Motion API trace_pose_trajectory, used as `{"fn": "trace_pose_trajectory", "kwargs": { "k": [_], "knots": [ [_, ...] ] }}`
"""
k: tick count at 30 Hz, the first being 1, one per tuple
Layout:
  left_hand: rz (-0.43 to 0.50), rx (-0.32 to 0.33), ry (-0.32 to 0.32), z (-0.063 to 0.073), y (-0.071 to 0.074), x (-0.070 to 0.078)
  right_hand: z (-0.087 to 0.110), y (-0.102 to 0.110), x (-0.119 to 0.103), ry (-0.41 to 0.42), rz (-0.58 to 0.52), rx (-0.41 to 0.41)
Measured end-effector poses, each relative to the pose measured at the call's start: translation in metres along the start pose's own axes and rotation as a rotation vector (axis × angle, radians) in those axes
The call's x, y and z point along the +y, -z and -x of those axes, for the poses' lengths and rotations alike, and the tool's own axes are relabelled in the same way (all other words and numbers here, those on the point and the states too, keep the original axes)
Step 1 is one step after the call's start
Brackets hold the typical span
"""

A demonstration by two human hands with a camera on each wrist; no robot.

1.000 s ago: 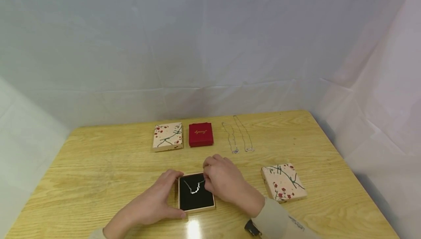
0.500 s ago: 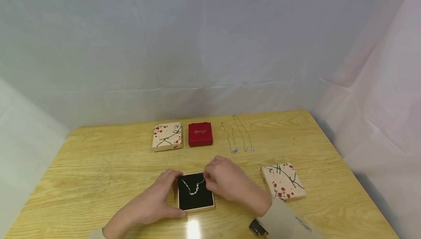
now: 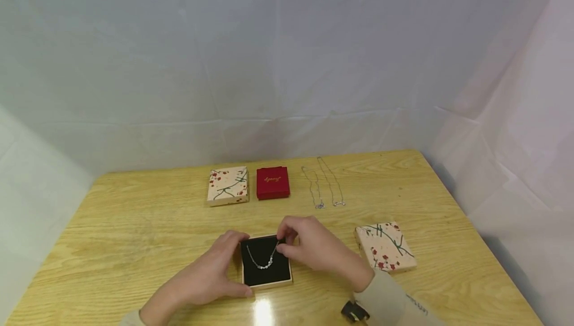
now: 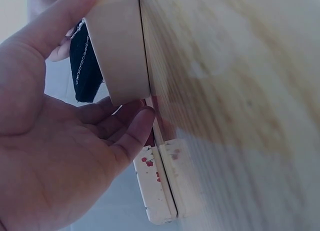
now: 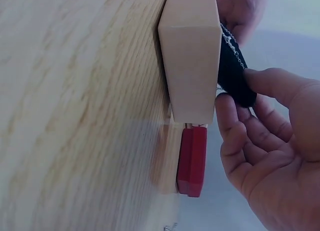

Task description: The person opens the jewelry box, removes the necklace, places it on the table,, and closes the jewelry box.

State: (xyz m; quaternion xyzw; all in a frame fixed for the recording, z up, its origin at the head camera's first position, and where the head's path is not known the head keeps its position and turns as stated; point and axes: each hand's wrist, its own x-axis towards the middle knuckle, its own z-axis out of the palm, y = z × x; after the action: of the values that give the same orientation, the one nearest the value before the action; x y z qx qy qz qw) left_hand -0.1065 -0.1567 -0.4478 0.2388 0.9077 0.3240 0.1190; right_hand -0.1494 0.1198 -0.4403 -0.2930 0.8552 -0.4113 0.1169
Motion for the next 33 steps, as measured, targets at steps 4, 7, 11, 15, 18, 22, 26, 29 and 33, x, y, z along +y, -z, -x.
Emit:
{"fn": "trace_pose_trajectory", "kwargs": {
  "k": [4, 7, 11, 15, 18, 22, 26, 29, 33],
  "knots": [
    [0.005, 0.002, -0.002, 0.0, 0.0, 0.0, -0.001, 0.001, 0.002, -0.013, -0.065, -0.01],
    [0.009, 0.002, -0.002, -0.001, 0.0, 0.0, -0.001, 0.001, 0.004, -0.008, -0.093, -0.017],
    [0.012, -0.001, -0.002, -0.001, 0.001, 0.001, 0.0, 0.002, 0.003, -0.004, -0.123, -0.02],
    [0.011, 0.002, -0.005, 0.0, 0.001, 0.001, 0.001, 0.004, 0.001, -0.017, -0.143, -0.018],
    [0.014, 0.004, -0.006, 0.0, 0.001, 0.001, 0.001, 0.005, 0.0, -0.032, -0.141, -0.011],
    [0.016, 0.005, -0.012, 0.0, 0.0, 0.001, 0.001, 0.007, -0.001, -0.033, -0.143, 0.006],
    [0.003, 0.014, -0.017, 0.0, -0.001, 0.001, 0.0, 0.009, 0.0, -0.019, -0.138, 0.024],
    [-0.004, 0.016, -0.015, 0.0, -0.001, 0.0, -0.001, 0.011, 0.0, -0.005, -0.139, 0.039],
    [0.0, 0.017, -0.009, -0.001, -0.001, 0.0, -0.001, 0.014, -0.003, 0.003, -0.148, 0.056]
  ]
}}
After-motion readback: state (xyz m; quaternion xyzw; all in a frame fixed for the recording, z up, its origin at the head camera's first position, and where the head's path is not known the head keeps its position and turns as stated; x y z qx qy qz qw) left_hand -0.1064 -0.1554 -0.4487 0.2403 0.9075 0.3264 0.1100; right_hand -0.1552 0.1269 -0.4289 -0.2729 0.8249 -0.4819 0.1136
